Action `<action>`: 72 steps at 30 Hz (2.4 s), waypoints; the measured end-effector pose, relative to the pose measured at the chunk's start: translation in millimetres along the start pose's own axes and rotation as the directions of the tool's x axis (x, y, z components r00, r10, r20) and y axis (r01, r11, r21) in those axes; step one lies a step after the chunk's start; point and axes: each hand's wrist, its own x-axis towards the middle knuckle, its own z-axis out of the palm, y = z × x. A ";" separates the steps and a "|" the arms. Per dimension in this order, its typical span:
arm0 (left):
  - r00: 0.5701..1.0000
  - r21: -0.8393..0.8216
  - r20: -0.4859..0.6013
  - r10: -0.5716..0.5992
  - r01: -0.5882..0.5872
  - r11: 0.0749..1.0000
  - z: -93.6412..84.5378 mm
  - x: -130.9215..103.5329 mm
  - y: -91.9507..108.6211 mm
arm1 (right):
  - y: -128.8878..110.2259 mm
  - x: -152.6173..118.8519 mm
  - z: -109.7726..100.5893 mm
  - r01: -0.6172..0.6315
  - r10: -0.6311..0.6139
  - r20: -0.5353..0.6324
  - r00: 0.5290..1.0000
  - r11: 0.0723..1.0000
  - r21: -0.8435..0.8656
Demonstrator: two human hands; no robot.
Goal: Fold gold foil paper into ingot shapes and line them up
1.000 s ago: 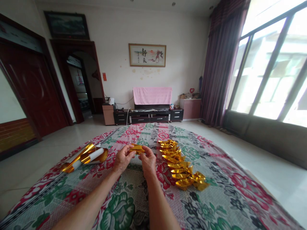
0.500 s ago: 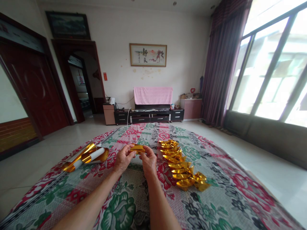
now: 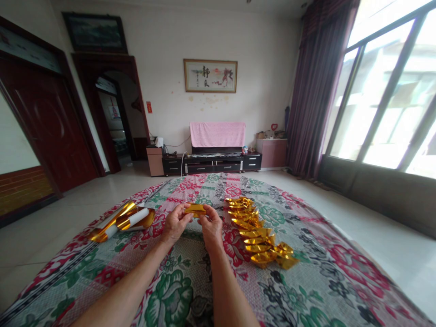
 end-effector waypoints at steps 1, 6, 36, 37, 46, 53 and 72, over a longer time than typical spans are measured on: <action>1.000 0.003 0.000 0.000 0.000 1.000 -0.2 0.2 -1.0 | -0.4 -0.2 0.0 -0.001 0.001 -0.001 1.000 1.000 -0.002; 1.000 0.000 -0.003 -0.002 0.002 1.000 -0.6 0.4 -1.0 | -2.6 -1.1 0.4 0.013 -0.013 -0.006 1.000 1.000 -0.017; 1.000 0.002 -0.009 -0.013 0.013 1.000 0.4 1.4 -2.5 | -3.8 -1.7 1.2 0.015 -0.016 -0.027 0.999 0.999 -0.036; 1.000 -0.001 -0.009 -0.014 0.014 1.000 0.6 1.5 -2.8 | -3.8 -1.7 1.3 0.013 -0.014 -0.029 0.999 0.999 -0.035; 1.000 0.051 -0.011 -0.015 0.015 0.999 1.1 1.3 -4.6 | -0.7 0.2 0.2 0.007 -0.009 -0.033 0.999 0.998 -0.067; 0.999 0.301 -0.023 0.045 -0.036 0.953 -0.6 -0.3 -4.0 | 8.3 5.8 -3.3 0.067 -0.079 -0.032 0.996 0.954 -0.291; 0.990 0.702 -0.011 -0.141 0.108 0.704 2.5 -2.2 6.0 | -15.9 -13.0 6.0 0.113 -0.169 0.066 0.983 0.288 -0.951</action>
